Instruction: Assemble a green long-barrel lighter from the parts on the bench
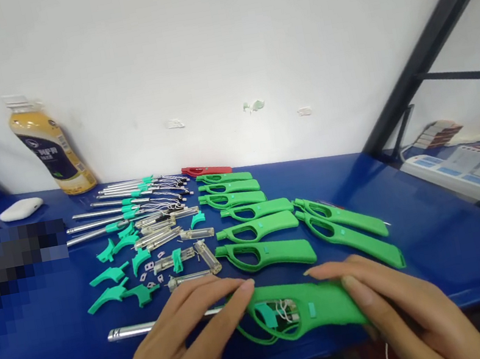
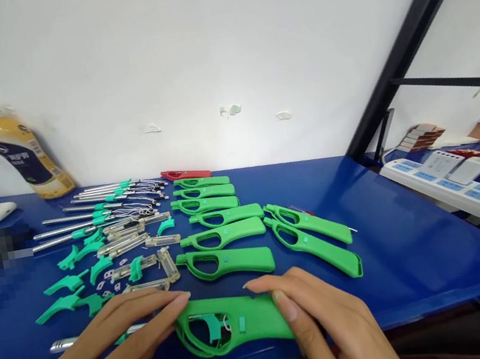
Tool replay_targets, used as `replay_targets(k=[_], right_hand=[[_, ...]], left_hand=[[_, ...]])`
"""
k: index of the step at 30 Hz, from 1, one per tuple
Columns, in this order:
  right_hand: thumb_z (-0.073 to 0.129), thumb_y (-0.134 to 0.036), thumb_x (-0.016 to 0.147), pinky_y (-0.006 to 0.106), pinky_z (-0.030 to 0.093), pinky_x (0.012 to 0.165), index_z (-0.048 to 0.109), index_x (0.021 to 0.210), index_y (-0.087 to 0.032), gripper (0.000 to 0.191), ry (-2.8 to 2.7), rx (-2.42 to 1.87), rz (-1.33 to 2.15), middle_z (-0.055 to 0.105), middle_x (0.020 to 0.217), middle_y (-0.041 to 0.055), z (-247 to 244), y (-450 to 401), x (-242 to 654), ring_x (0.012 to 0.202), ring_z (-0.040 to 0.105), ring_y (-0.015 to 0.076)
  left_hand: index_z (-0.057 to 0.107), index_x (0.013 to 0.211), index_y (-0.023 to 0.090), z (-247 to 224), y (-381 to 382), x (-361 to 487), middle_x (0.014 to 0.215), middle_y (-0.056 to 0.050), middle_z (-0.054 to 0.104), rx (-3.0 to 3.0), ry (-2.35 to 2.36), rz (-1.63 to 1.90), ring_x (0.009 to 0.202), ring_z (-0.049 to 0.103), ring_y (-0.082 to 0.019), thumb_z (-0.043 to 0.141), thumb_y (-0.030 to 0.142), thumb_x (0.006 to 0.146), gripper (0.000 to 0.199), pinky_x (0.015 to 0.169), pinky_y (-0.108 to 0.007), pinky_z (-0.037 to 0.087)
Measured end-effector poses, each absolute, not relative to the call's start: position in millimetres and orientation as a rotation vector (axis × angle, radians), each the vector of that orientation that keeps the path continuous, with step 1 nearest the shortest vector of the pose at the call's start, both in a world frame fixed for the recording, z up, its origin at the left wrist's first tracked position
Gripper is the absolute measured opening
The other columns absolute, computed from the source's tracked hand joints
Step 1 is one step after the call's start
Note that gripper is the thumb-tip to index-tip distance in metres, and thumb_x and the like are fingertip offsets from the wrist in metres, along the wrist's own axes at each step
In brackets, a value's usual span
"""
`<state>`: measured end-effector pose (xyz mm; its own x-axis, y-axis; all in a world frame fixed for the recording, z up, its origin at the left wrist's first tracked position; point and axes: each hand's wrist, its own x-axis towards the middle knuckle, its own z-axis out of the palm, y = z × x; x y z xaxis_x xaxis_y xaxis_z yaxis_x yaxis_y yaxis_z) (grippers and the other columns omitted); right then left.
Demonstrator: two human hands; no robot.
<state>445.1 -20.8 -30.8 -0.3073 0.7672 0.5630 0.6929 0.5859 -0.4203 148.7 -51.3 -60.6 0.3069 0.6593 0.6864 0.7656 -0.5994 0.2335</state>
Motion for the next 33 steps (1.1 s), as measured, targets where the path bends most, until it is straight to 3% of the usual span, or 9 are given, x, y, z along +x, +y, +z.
replay_targets(k=[4,8,11,15,25,33], right_hand=[[0.061,-0.052,0.111,0.019,0.068,0.077,0.075,0.134,-0.035,0.032,-2.215,-1.015,0.024,0.079,0.126,0.0042,-37.8,-8.8,446.7,0.109,0.084,0.0203],[0.057,-0.044,0.116,0.018,0.066,0.084,0.069,0.146,-0.031,0.035,-2.271,-0.930,-0.099,0.079,0.122,0.0045,-42.6,-4.5,444.0,0.107,0.084,0.0161],[0.056,-0.047,0.116,0.023,0.067,0.089,0.076,0.132,-0.028,0.032,-2.233,-0.871,-0.213,0.084,0.114,0.0013,-39.8,-3.2,439.2,0.102,0.083,0.0167],[0.053,-0.049,0.117,0.031,0.068,0.081,0.083,0.116,-0.027,0.037,-2.284,-0.825,-0.301,0.087,0.102,-0.0025,-35.8,-1.5,436.8,0.093,0.084,0.0191],[0.050,-0.051,0.117,0.033,0.070,0.076,0.086,0.115,-0.026,0.044,-2.354,-0.865,-0.260,0.087,0.103,0.0007,-40.4,-2.4,438.4,0.091,0.084,0.0209],[0.056,-0.054,0.114,0.031,0.069,0.080,0.086,0.116,-0.029,0.039,-2.291,-0.897,-0.220,0.087,0.105,0.0012,-45.0,-2.9,439.6,0.093,0.084,0.0211]], left_hand=[[0.057,0.160,0.037,-65.7,-57.4,124.3,0.142,0.001,0.073,-2.456,-1.407,-1.065,0.121,0.074,-0.013,0.050,0.011,0.111,0.056,0.113,-0.022,0.057],[0.052,0.165,0.038,-72.0,-63.9,107.9,0.154,0.000,0.069,-2.499,-1.494,-0.864,0.141,0.067,-0.021,0.049,0.014,0.111,0.060,0.120,-0.032,0.055],[0.057,0.161,0.038,-66.7,-61.7,109.3,0.145,0.001,0.075,-2.512,-1.467,-0.858,0.136,0.071,-0.021,0.050,0.012,0.109,0.058,0.116,-0.033,0.059],[0.066,0.145,0.032,-50.9,-50.9,123.3,0.130,0.003,0.083,-2.553,-1.317,-0.907,0.125,0.076,-0.016,0.046,0.002,0.102,0.056,0.111,-0.027,0.061],[0.068,0.141,0.032,-50.3,-49.4,129.5,0.131,0.004,0.081,-2.549,-1.329,-0.891,0.122,0.075,-0.014,0.046,0.003,0.106,0.050,0.105,-0.022,0.062],[0.068,0.140,0.030,-48.4,-47.6,130.9,0.129,0.002,0.081,-2.556,-1.303,-0.904,0.120,0.076,-0.016,0.046,0.002,0.103,0.051,0.102,-0.025,0.063]])
